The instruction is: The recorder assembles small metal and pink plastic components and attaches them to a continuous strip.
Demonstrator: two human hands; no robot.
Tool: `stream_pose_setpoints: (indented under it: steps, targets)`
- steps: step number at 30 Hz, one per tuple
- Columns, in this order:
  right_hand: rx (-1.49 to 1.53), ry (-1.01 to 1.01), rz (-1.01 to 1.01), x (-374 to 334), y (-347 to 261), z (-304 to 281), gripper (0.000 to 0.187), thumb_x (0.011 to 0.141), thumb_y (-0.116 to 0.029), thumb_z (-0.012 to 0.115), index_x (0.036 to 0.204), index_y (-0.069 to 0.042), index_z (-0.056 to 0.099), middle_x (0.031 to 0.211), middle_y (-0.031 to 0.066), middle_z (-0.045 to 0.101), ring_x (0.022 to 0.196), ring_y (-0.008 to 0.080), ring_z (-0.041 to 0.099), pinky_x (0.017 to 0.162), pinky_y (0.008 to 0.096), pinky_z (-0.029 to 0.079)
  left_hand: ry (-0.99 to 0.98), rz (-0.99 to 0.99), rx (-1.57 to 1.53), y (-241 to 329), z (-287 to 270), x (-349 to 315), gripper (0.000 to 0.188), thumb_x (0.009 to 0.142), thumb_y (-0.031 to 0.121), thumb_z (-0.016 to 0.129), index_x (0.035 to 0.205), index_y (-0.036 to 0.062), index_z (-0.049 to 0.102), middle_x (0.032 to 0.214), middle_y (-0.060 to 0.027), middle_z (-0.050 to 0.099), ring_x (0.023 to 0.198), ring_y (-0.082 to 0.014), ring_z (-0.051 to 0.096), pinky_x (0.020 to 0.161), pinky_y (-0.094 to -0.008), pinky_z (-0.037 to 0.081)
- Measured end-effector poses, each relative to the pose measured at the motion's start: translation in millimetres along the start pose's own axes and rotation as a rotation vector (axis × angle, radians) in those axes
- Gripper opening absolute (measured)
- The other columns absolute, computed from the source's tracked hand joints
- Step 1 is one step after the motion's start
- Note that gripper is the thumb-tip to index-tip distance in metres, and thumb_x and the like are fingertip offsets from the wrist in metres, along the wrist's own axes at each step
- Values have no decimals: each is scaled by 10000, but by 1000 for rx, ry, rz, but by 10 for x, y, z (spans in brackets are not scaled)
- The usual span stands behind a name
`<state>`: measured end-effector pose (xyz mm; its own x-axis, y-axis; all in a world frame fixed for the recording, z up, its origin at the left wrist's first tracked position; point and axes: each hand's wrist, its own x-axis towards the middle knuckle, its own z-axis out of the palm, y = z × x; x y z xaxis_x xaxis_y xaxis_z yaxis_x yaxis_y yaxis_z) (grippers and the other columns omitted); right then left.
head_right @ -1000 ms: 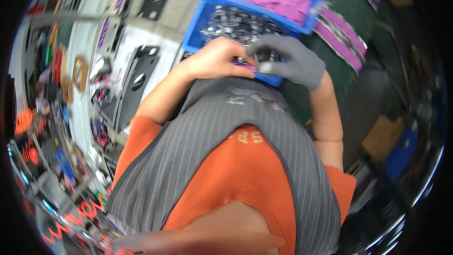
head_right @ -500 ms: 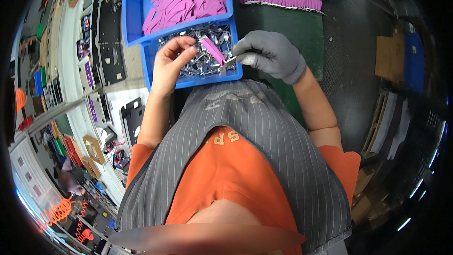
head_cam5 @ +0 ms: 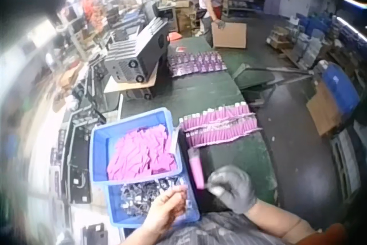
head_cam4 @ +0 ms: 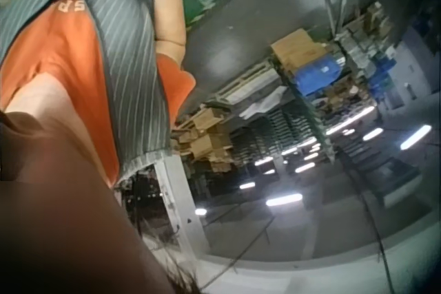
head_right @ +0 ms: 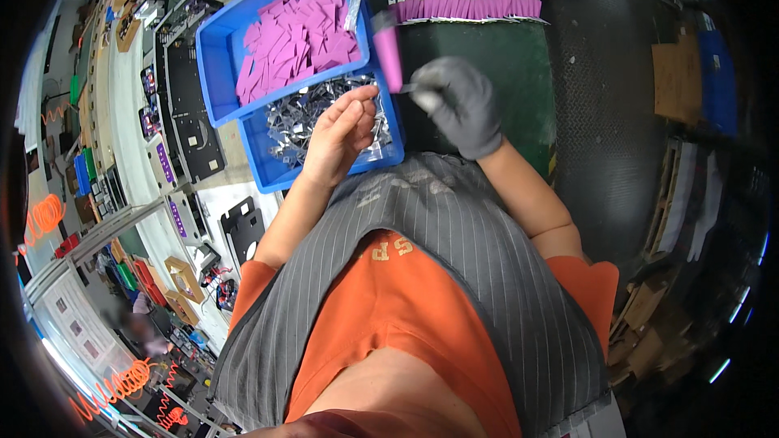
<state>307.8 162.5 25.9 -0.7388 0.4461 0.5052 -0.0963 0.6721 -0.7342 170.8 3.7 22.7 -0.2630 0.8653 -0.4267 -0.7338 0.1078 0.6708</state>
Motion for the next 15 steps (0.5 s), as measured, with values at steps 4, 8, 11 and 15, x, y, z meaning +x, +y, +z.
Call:
stream_pose_setpoints:
  steps: [4,8,11,15]
  targets:
    - [-274,107,187,-79,1050,165,138,782,-193,639,884,-100,637,865,72,598,874,274,559,806,402,435,138,-16,440,-197,-218,63,177,886,122,599,1039,39,625,774,70,530,667,-6,411,591,-170,354]
    - [-528,-174,147,-14,1668,705,161,705,-253,671,853,-191,655,954,46,557,956,264,511,812,407,403,174,40,524,-406,-311,34,134,873,76,609,996,27,632,808,68,557,712,-20,451,663,-169,382]
    - [-616,-265,182,177,1838,978,180,700,-281,670,851,-183,658,983,50,554,1003,259,499,825,401,398,202,34,544,-434,-276,44,146,868,60,609,1009,24,630,804,56,553,683,-23,455,640,-173,395]
    - [-690,-321,302,328,1906,978,221,694,-296,673,882,-182,654,994,48,552,1005,259,501,824,404,402,190,75,734,-357,-86,195,181,859,53,609,1035,14,622,821,22,577,688,-46,498,636,-184,415]
